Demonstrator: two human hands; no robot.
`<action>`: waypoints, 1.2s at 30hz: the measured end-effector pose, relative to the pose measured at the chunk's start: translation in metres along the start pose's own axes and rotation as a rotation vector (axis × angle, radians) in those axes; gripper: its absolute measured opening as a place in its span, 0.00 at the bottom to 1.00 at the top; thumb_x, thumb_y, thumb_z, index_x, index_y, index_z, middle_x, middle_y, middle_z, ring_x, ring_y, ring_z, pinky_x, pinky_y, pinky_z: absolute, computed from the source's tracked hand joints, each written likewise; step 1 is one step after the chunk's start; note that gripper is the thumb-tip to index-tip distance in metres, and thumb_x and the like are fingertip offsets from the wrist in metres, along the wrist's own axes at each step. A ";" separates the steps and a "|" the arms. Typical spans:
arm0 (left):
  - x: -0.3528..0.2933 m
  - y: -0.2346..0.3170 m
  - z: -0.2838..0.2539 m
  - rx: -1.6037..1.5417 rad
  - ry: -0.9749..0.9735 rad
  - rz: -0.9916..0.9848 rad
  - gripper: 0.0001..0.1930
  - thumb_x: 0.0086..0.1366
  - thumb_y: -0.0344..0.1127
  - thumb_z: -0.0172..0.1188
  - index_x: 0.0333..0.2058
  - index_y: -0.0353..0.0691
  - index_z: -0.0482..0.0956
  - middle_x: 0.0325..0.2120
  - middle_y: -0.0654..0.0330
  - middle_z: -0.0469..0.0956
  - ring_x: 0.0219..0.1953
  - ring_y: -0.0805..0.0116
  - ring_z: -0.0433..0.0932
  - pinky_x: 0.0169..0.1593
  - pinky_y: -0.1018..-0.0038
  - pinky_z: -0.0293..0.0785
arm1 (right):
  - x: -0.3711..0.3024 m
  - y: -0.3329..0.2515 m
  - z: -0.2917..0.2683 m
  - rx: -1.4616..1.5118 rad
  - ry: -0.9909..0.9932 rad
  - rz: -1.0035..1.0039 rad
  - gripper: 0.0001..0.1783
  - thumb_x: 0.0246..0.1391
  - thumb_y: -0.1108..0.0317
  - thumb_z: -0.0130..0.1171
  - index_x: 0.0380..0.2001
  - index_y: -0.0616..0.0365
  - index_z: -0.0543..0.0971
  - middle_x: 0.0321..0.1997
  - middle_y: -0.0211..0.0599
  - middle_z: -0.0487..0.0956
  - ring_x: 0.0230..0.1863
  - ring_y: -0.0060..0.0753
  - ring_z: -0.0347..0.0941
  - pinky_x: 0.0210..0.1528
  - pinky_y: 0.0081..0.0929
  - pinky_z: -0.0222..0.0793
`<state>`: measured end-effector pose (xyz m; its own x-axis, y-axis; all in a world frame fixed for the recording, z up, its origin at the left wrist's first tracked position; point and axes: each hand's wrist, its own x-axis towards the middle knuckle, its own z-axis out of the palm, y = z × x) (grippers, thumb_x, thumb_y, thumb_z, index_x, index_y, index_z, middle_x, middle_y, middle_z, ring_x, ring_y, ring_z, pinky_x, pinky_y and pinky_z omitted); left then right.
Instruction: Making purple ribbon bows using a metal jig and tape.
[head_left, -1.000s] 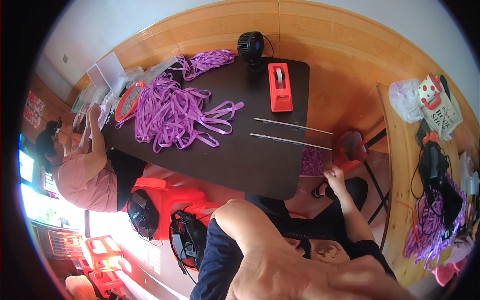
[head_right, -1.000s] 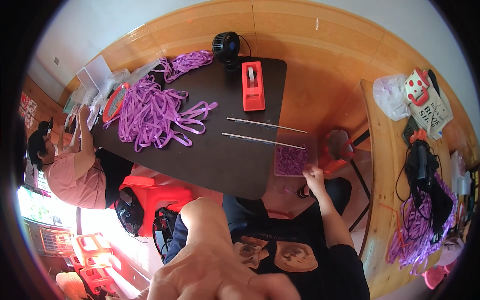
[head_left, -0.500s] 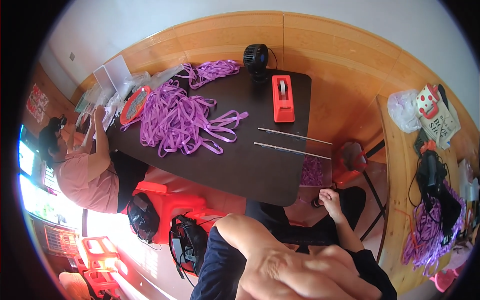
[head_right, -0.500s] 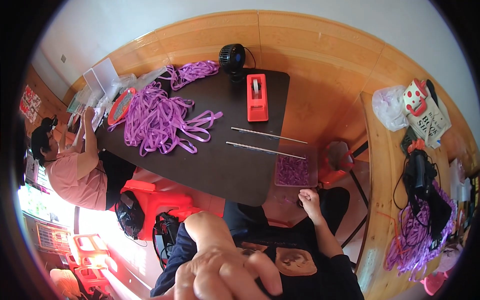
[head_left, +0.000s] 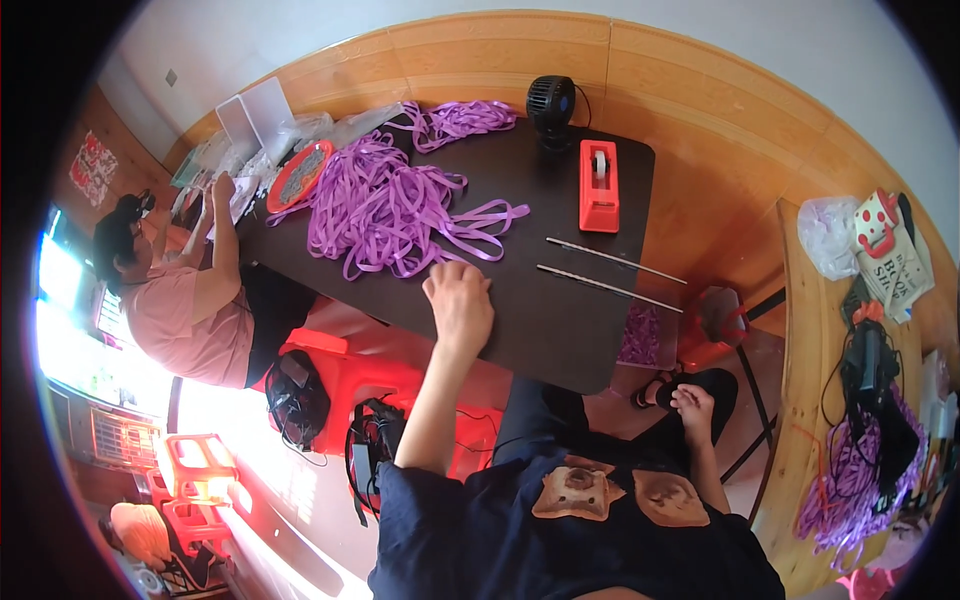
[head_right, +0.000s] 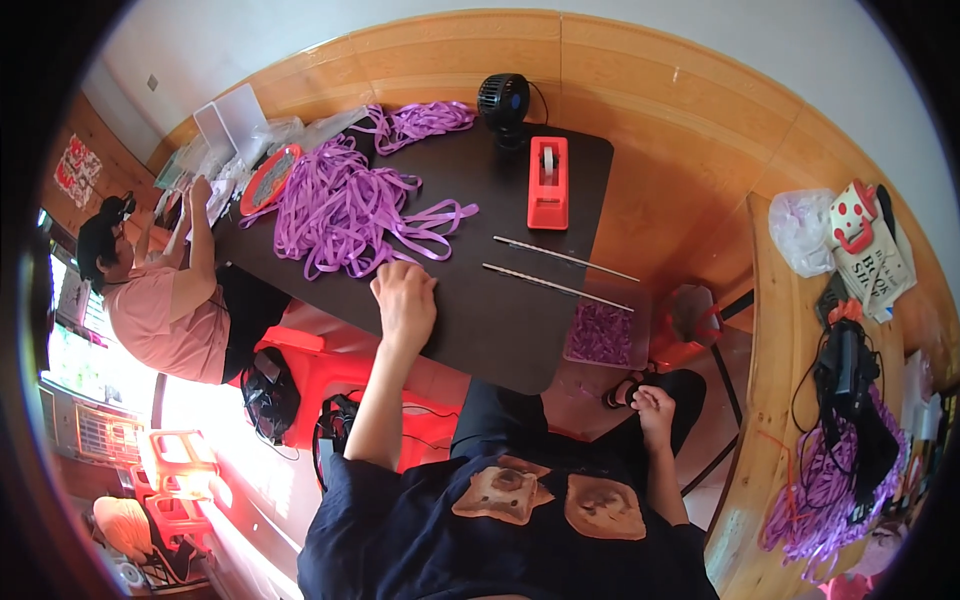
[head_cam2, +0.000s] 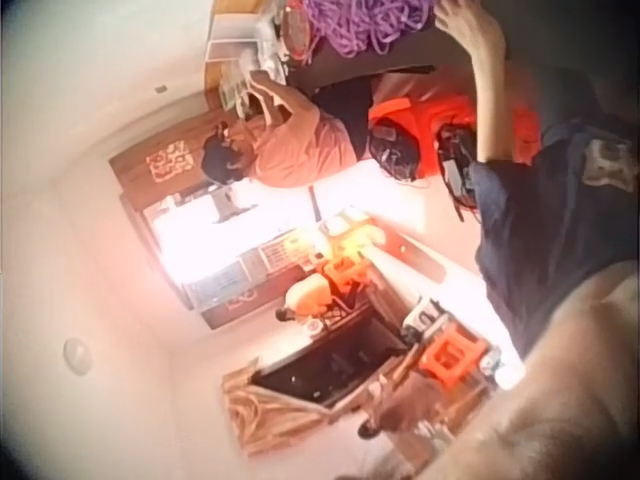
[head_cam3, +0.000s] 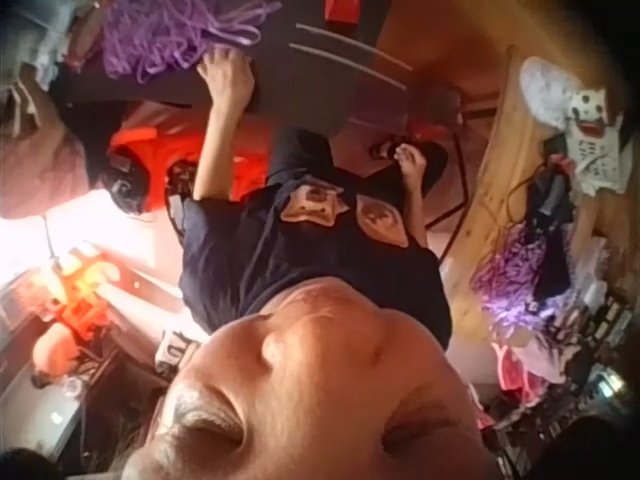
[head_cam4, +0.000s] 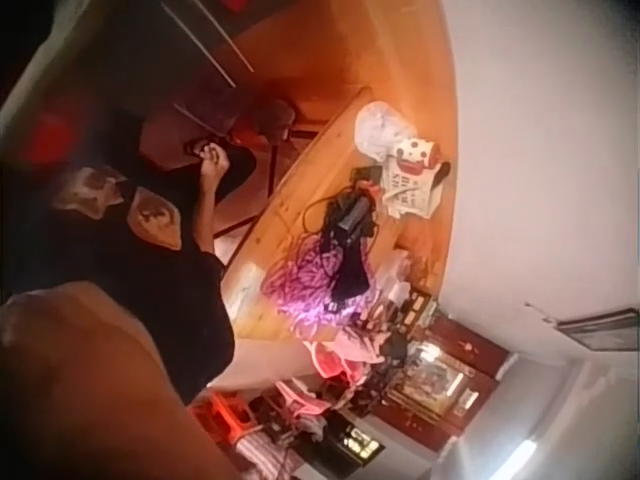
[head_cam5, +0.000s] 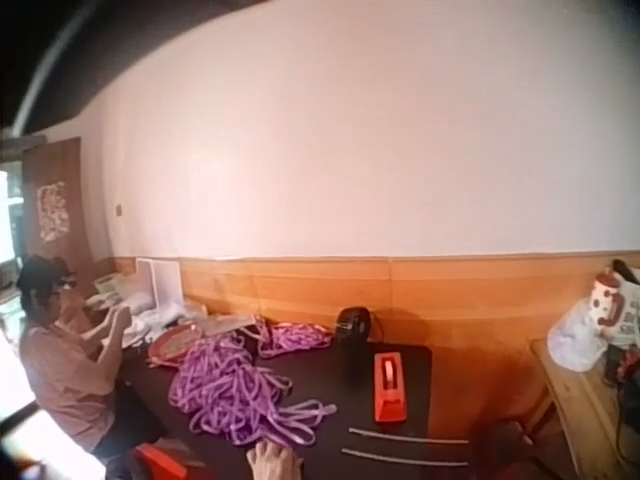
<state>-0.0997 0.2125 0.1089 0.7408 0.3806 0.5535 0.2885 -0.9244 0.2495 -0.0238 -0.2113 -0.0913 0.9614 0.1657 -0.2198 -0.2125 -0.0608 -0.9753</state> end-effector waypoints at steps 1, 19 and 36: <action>-0.002 0.004 0.004 0.028 -0.065 0.008 0.05 0.53 0.31 0.60 0.26 0.38 0.75 0.31 0.53 0.73 0.40 0.54 0.69 0.44 0.58 0.61 | -0.001 -0.008 0.005 -0.001 -0.007 0.002 0.12 0.49 0.72 0.61 0.38 0.64 0.77 0.30 0.31 0.79 0.27 0.18 0.74 0.27 0.14 0.65; -0.038 0.145 -0.014 -1.521 -0.701 0.288 0.08 0.57 0.18 0.58 0.34 0.34 0.76 0.33 0.61 0.75 0.39 0.70 0.75 0.43 0.75 0.72 | -0.035 -0.201 0.096 0.013 -0.718 -0.407 0.34 0.38 0.88 0.53 0.55 0.62 0.67 0.52 0.41 0.74 0.50 0.32 0.73 0.54 0.25 0.64; -0.045 0.194 0.013 -1.879 -1.362 -0.717 0.12 0.67 0.35 0.51 0.42 0.32 0.76 0.23 0.63 0.75 0.15 0.80 0.64 0.18 0.87 0.57 | -0.003 -0.232 0.031 -0.282 -0.169 -0.780 0.15 0.45 0.88 0.50 0.38 0.66 0.77 0.29 0.38 0.75 0.30 0.28 0.73 0.33 0.20 0.68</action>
<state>-0.0687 0.0156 0.1222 0.8480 -0.4334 -0.3050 0.5182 0.5574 0.6487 0.0174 -0.1674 0.1348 0.7707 0.4057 0.4913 0.5741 -0.1076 -0.8117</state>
